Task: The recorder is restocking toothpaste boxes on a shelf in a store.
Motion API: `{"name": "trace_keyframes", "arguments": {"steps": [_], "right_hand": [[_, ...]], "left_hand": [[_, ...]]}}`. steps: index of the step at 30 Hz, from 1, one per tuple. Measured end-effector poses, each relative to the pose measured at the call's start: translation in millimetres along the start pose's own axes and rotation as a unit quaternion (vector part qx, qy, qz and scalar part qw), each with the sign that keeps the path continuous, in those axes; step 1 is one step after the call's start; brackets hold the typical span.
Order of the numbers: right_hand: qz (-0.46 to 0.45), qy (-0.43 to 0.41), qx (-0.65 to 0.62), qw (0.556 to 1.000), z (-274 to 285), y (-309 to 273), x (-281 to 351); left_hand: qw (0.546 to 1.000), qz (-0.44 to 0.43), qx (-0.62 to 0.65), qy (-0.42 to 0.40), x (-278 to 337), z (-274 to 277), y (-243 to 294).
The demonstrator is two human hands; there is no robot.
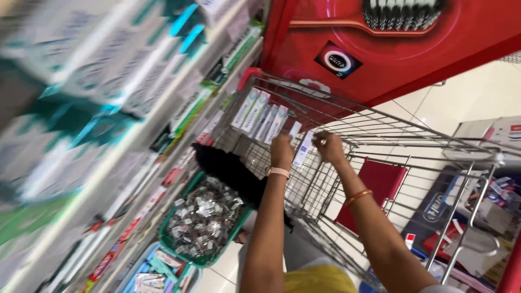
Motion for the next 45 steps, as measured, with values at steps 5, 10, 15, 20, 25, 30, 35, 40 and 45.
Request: {"name": "trace_keyframes", "arguments": {"steps": [5, 10, 15, 20, 25, 30, 35, 40, 45], "right_hand": [[-0.136, -0.067, 0.029, 0.988, -126, 224, 3], [-0.294, -0.103, -0.102, 0.945, -184, 262, 15], [-0.415, -0.095, -0.268, 0.864, -210, 235, 19], [-0.333, -0.007, -0.273, 0.903, -174, 213, 22], [-0.361, -0.072, -0.509, 0.778, -127, 188, 49], [-0.345, -0.096, -0.624, 0.695, -63, 134, 74], [-0.143, -0.16, -0.658, 0.722, 37, -26, 73], [-0.052, -0.056, -0.583, 0.809, 94, -189, 80], [0.036, -0.034, -0.609, 0.792, 105, -339, 93]], "left_hand": [[0.983, 0.13, -0.052, -0.115, 10, -185, -160], [0.982, 0.135, -0.101, -0.088, 21, -216, -171], [0.979, 0.136, -0.128, -0.077, 6, -207, -180], [0.926, 0.227, 0.277, -0.117, 17, -254, -246], [0.827, 0.191, 0.529, -0.027, -4, -206, -167], [0.826, 0.126, 0.549, -0.028, -17, -84, -53], [0.873, 0.062, 0.482, -0.051, 6, 47, 55], [0.916, -0.187, 0.326, 0.141, 82, 204, 143], [0.888, -0.21, 0.323, 0.253, 185, 358, 220]]}}
Point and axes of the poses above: each hand's wrist, its own x-axis away from the middle knuckle, its own z-axis out of the back of the hand, y = z × x, the point moved 6 cm from there along -x, towards the middle knuckle, and after that the axes turned 4 degrees about -y, right-handed, at the moved point
